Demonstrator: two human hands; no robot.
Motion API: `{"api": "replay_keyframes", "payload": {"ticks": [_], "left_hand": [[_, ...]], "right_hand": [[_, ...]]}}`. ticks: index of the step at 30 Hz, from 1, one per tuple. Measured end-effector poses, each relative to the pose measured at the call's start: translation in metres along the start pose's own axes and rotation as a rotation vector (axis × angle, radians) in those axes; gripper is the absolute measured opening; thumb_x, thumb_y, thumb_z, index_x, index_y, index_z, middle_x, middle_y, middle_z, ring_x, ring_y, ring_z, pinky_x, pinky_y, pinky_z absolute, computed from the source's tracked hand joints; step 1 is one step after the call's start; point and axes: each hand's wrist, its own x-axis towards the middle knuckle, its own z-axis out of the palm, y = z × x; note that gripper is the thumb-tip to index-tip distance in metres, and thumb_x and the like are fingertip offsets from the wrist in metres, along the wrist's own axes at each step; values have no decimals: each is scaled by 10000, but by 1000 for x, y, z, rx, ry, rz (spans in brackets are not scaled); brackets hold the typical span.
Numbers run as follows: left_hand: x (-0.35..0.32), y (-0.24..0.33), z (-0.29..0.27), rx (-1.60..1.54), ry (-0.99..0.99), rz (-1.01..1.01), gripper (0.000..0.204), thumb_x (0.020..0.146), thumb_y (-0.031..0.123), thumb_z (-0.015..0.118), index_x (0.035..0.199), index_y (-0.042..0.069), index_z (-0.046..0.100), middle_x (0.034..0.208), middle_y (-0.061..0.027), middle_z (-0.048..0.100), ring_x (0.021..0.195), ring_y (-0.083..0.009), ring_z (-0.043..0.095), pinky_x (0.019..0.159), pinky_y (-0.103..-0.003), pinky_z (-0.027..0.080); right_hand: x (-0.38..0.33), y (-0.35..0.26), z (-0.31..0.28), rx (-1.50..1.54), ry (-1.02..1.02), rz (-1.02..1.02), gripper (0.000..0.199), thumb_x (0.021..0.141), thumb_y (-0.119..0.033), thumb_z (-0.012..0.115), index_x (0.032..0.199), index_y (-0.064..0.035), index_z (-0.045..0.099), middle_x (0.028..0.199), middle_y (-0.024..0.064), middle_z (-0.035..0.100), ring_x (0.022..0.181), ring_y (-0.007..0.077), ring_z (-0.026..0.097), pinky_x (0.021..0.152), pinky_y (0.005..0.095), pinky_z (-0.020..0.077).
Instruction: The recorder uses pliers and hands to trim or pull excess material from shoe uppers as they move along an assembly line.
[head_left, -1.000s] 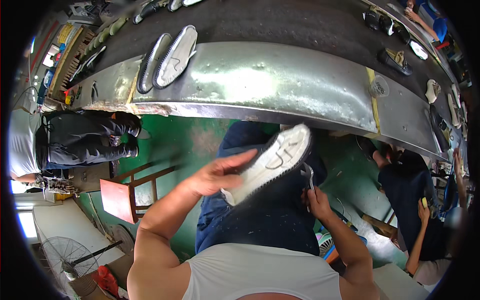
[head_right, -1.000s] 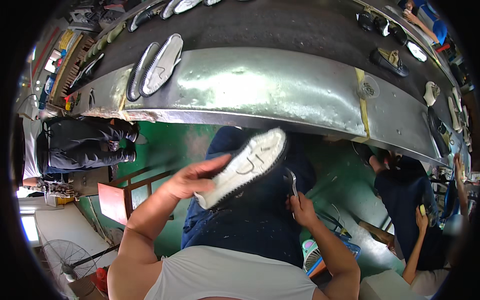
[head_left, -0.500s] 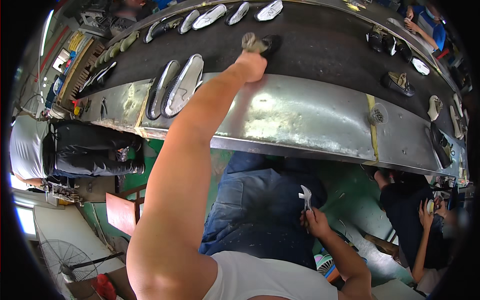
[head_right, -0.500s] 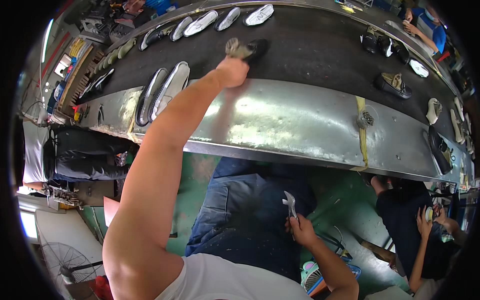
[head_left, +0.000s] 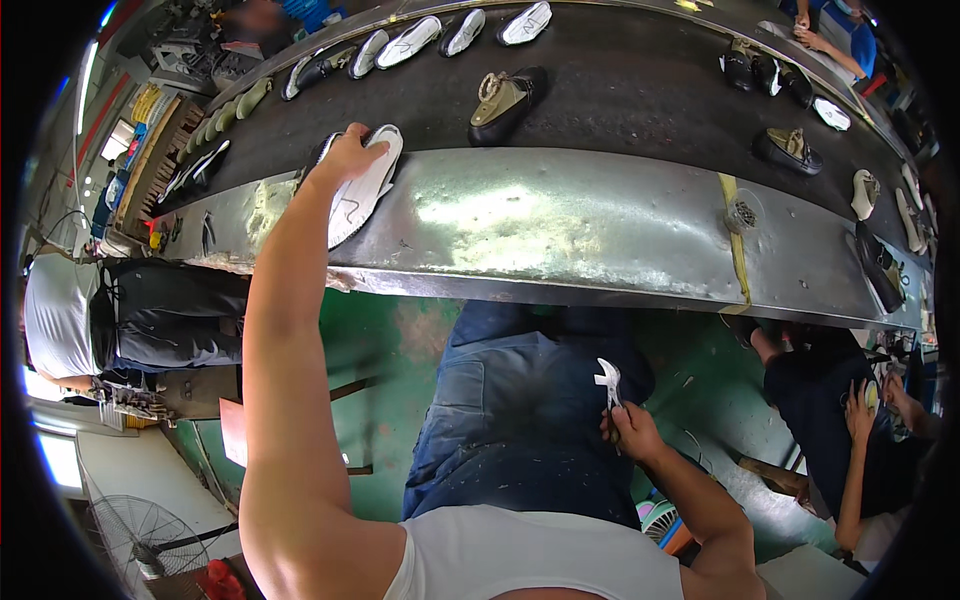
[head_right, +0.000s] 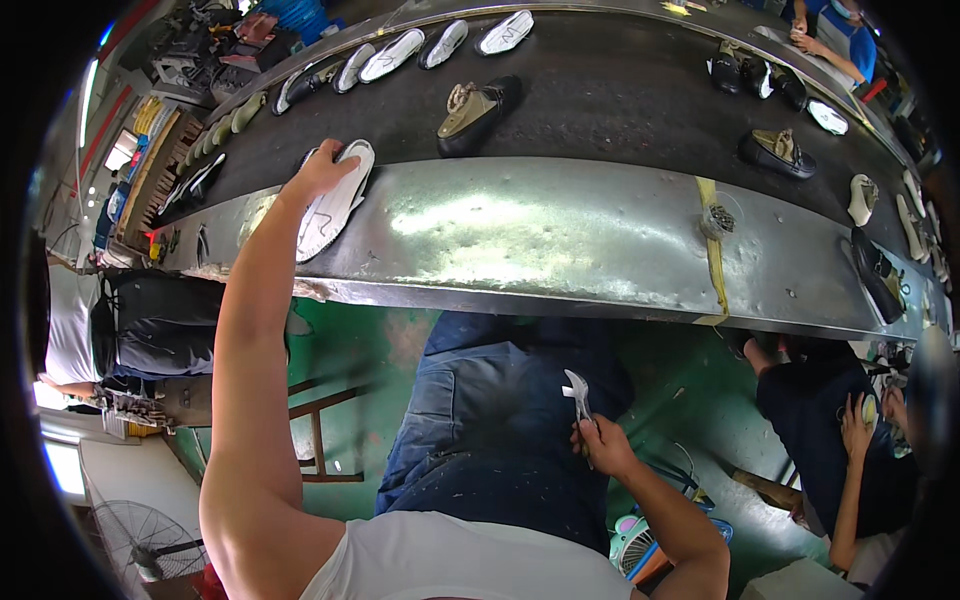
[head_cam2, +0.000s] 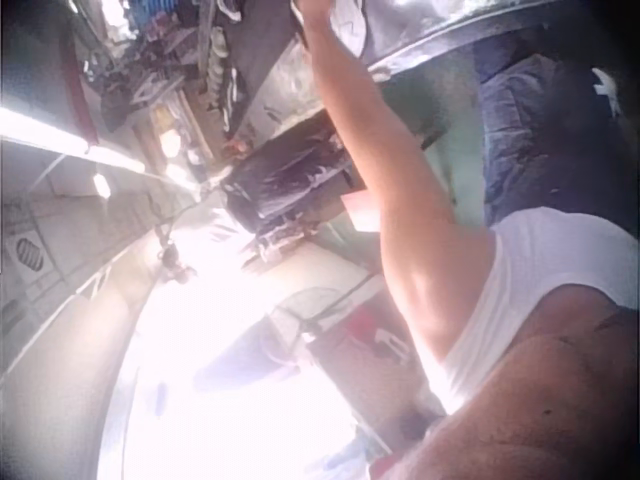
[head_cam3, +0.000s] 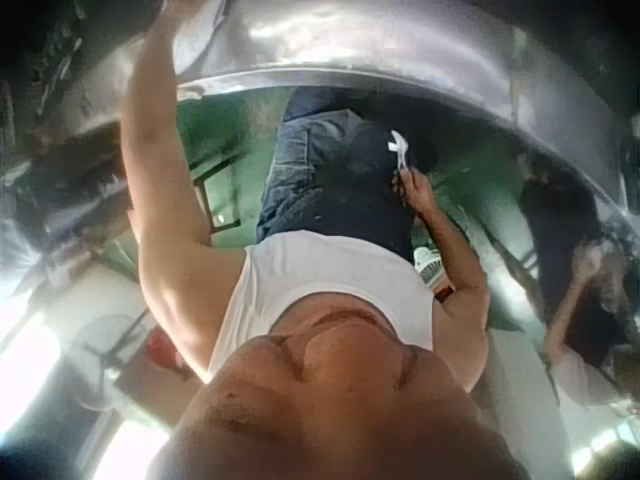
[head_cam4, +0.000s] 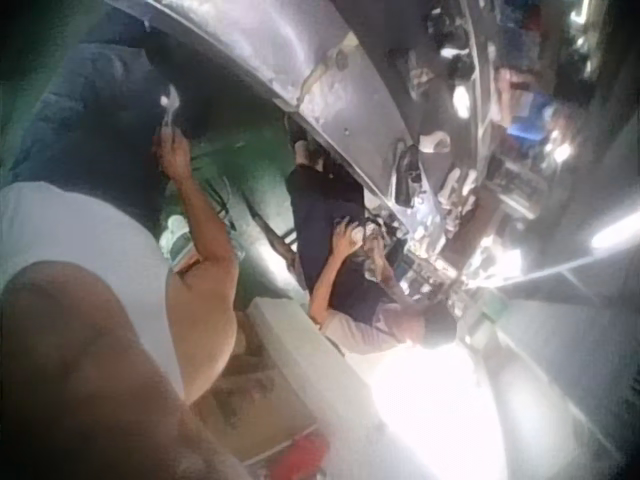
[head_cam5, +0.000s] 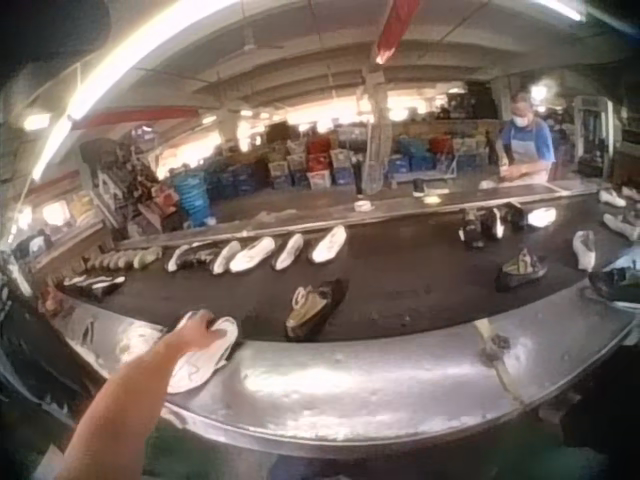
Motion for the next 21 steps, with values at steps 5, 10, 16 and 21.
{"api": "replay_keyframes", "payload": {"ticks": [5, 10, 16, 21], "left_hand": [[-95, 12, -23, -420, 158, 330, 720, 868, 270, 752, 1441, 15, 399, 1353, -252, 541, 1237, -316, 562, 1027, -399, 445], [-247, 59, -9, -860, 160, 486, 818, 876, 86, 717, 1556, 41, 265, 1482, -227, 416, 1358, -293, 441, 1135, -393, 342], [-328, 83, 148, -1322, -282, 314, 730, 933, 77, 667, 1554, 56, 284, 1540, -128, 389, 1401, -188, 364, 1145, -339, 299], [-330, 104, 191, -1164, -575, 416, 730, 943, 23, 570, 1580, 57, 215, 1488, -96, 428, 1342, -157, 406, 1119, -293, 313]], "right_hand": [[-6, 3, 5, -21, 32, -9, 396, 1054, -348, 451, 1049, 20, 598, 835, 76, 677, 706, 144, 652, 629, 290, 519], [-13, -20, 9, -144, 85, 54, 372, 1033, -353, 501, 1023, 5, 603, 828, 86, 681, 690, 140, 648, 623, 293, 513], [-6, -91, 38, -370, 105, -199, 450, 856, -373, 747, 1054, -2, 585, 919, 136, 690, 840, 241, 689, 779, 356, 536], [19, -122, 65, -457, 210, -224, 591, 762, -324, 808, 1177, 3, 545, 1049, 206, 675, 972, 346, 678, 877, 414, 514]]}}
